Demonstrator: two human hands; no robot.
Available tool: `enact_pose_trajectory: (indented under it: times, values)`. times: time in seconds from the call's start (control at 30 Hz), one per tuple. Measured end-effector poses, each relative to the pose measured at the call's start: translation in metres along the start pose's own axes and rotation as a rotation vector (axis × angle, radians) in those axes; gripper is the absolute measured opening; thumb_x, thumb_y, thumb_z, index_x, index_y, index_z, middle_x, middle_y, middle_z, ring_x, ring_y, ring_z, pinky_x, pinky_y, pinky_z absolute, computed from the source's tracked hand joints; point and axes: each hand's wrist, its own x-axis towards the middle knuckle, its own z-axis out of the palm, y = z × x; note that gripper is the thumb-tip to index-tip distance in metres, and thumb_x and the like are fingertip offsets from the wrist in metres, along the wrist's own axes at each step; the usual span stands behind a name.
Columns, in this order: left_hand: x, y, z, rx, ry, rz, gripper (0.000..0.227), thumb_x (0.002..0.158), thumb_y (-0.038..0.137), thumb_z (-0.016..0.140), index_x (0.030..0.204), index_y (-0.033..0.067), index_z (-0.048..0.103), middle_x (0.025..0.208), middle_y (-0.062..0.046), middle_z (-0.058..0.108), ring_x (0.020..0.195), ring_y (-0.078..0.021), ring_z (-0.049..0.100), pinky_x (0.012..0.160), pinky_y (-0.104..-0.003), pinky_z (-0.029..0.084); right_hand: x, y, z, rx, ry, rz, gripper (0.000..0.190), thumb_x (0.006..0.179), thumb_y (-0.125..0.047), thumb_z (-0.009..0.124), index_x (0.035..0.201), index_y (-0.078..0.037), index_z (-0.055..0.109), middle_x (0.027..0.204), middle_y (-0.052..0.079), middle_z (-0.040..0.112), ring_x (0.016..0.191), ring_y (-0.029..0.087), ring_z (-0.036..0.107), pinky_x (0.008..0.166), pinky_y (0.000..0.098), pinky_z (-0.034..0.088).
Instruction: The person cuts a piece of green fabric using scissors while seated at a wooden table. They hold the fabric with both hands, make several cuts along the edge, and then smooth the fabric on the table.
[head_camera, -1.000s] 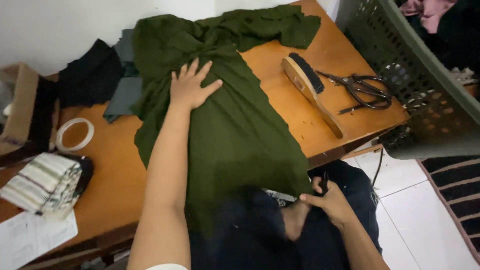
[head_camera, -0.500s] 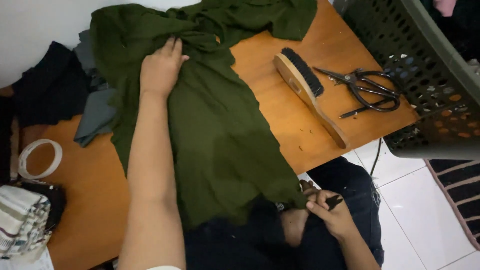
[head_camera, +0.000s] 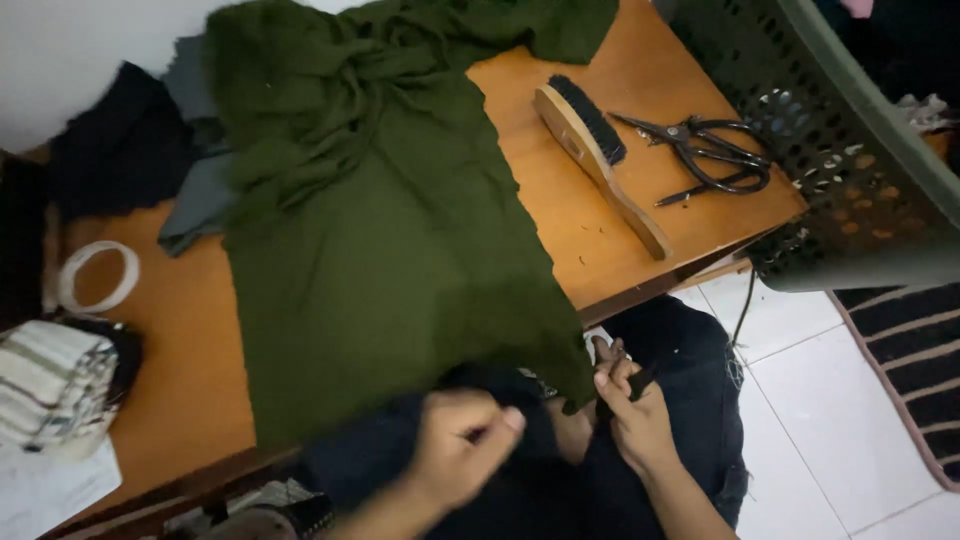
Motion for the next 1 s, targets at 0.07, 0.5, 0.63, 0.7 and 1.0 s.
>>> enact_pose_trajectory:
  times: [0.07,0.5,0.63,0.7,1.0]
  values:
    - [-0.049,-0.035,0.042,-0.316,-0.217,-0.489,0.029,0.075,0.024,0.058,0.053,0.0043,0.062,0.044,-0.001,0.058,0.037,-0.0074,0.043,0.040,-0.020,0.036,-0.004,-0.007,0.008,-0.007,-0.011,-0.070,0.028,0.078,0.000,0.053,0.061,-0.010,0.033,0.075,0.005,0.046,0.093,0.018,0.044,0.097,0.0333,0.025]
    - [-0.070,-0.040,0.049,-1.817,0.415,-0.374,0.029,0.084,0.014,0.046,0.110,0.0016,0.050,0.113,-0.011,0.053,0.105,-0.0225,0.050,0.095,-0.036,0.034,-0.056,-0.040,0.018,0.286,0.045,0.052,0.025,0.081,-0.008,0.054,0.063,-0.013,0.037,0.095,0.005,0.044,0.101,0.015,0.041,0.087,0.0261,0.028]
    - [-0.108,-0.032,0.050,-1.887,0.501,-0.425,0.025,0.082,0.015,0.049,0.104,0.0031,0.055,0.105,-0.008,0.059,0.095,-0.0205,0.056,0.085,-0.033,0.043,-0.066,-0.013,-0.004,0.224,0.060,0.190,0.036,0.064,0.014,0.060,0.068,-0.013,0.036,0.081,0.005,0.046,0.083,0.017,0.047,0.081,0.0279,0.035]
    - [-0.130,-0.044,0.060,-1.897,0.491,-0.429,0.028,0.081,0.019,0.051,0.105,0.0037,0.055,0.107,-0.009,0.058,0.098,-0.0215,0.055,0.088,-0.034,0.041,-0.076,-0.015,-0.002,0.202,0.045,0.216,0.034,0.066,0.013,0.059,0.067,-0.013,0.036,0.079,0.004,0.046,0.078,0.015,0.046,0.076,0.0264,0.035]
    - [-0.132,-0.024,0.085,-1.978,0.144,-0.215,0.034,0.071,0.022,0.063,0.103,0.0099,0.060,0.113,-0.006,0.056,0.111,-0.0224,0.046,0.101,-0.041,0.023,-0.089,-0.026,-0.005,0.138,-0.028,0.267,0.030,0.072,0.009,0.058,0.065,-0.012,0.037,0.073,0.002,0.045,0.072,0.012,0.043,0.071,0.0234,0.033]
